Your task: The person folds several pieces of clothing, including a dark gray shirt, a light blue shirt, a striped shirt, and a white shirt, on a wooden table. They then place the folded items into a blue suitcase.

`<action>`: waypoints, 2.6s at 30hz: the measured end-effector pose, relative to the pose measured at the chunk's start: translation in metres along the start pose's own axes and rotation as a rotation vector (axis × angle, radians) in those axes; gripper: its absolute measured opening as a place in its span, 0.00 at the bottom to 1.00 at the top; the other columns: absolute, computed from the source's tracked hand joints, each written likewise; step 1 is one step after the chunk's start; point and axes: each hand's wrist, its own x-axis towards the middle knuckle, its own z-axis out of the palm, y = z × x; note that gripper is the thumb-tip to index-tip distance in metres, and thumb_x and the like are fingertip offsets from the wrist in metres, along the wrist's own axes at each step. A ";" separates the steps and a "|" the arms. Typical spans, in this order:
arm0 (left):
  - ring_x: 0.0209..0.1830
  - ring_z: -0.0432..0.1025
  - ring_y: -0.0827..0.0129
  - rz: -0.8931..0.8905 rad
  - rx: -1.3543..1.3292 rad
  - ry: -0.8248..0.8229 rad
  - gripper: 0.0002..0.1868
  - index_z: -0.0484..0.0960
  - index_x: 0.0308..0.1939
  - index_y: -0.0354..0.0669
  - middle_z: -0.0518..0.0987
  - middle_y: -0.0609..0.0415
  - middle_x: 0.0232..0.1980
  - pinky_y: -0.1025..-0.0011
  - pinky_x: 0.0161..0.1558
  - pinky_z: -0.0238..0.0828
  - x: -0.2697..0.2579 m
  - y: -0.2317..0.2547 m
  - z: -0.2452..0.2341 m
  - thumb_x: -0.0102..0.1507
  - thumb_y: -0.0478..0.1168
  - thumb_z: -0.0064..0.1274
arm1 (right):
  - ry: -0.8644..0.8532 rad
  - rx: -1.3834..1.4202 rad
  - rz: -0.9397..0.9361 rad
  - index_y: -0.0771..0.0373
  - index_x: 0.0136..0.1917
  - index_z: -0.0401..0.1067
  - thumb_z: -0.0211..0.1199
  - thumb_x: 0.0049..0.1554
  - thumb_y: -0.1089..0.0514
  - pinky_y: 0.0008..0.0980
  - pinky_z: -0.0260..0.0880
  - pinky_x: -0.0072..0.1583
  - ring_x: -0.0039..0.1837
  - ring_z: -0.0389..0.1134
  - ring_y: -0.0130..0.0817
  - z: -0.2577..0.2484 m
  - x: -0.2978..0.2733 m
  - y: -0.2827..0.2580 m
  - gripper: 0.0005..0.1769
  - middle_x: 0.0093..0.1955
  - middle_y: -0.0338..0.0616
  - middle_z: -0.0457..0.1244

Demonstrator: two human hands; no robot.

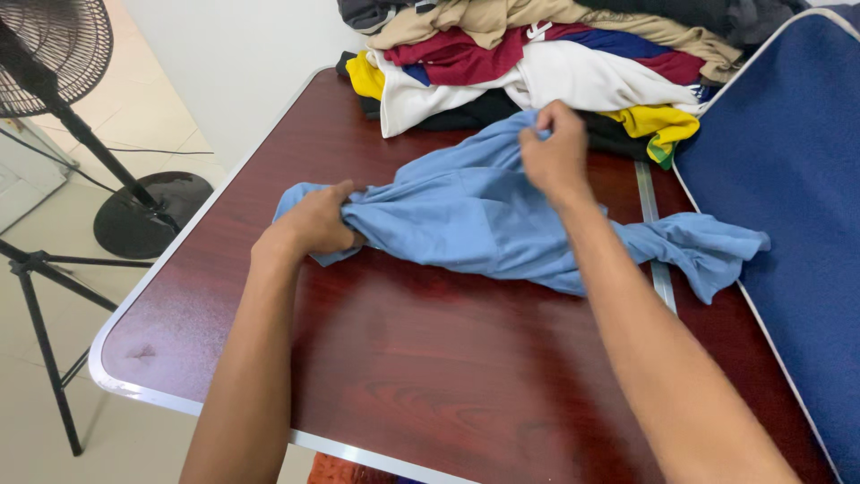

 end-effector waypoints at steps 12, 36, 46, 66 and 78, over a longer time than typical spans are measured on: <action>0.65 0.63 0.38 0.190 0.153 0.149 0.34 0.85 0.57 0.51 0.77 0.41 0.62 0.47 0.65 0.60 0.008 -0.008 0.008 0.44 0.43 0.67 | -0.388 0.455 0.449 0.63 0.57 0.77 0.63 0.53 0.69 0.20 0.67 0.51 0.47 0.68 0.21 -0.133 -0.028 0.007 0.18 0.47 0.40 0.70; 0.51 0.73 0.43 0.142 0.026 0.658 0.27 0.83 0.48 0.32 0.80 0.37 0.49 0.48 0.49 0.67 0.017 -0.004 0.011 0.50 0.47 0.66 | -1.101 -0.527 0.108 0.42 0.80 0.55 0.77 0.44 0.38 0.52 0.42 0.74 0.79 0.47 0.46 -0.124 -0.077 -0.034 0.56 0.80 0.41 0.51; 0.72 0.60 0.40 0.544 0.198 0.257 0.38 0.81 0.59 0.51 0.75 0.43 0.64 0.32 0.66 0.41 0.012 0.012 0.043 0.43 0.44 0.67 | -0.941 -0.530 0.247 0.46 0.75 0.61 0.69 0.47 0.53 0.44 0.52 0.74 0.69 0.58 0.45 -0.127 -0.088 -0.038 0.44 0.65 0.47 0.62; 0.63 0.67 0.52 0.416 0.202 0.646 0.16 0.82 0.49 0.45 0.77 0.51 0.56 0.52 0.63 0.57 0.025 0.041 0.060 0.58 0.44 0.57 | -0.669 -0.102 0.182 0.58 0.66 0.70 0.63 0.44 0.57 0.41 0.67 0.64 0.63 0.69 0.44 -0.131 -0.100 -0.024 0.34 0.61 0.50 0.68; 0.68 0.62 0.45 0.708 0.062 0.367 0.37 0.75 0.67 0.50 0.74 0.42 0.63 0.48 0.68 0.51 0.020 0.047 0.079 0.51 0.34 0.54 | -1.109 -0.351 0.407 0.51 0.67 0.76 0.66 0.51 0.40 0.33 0.64 0.68 0.66 0.70 0.37 -0.197 -0.033 0.018 0.32 0.64 0.42 0.70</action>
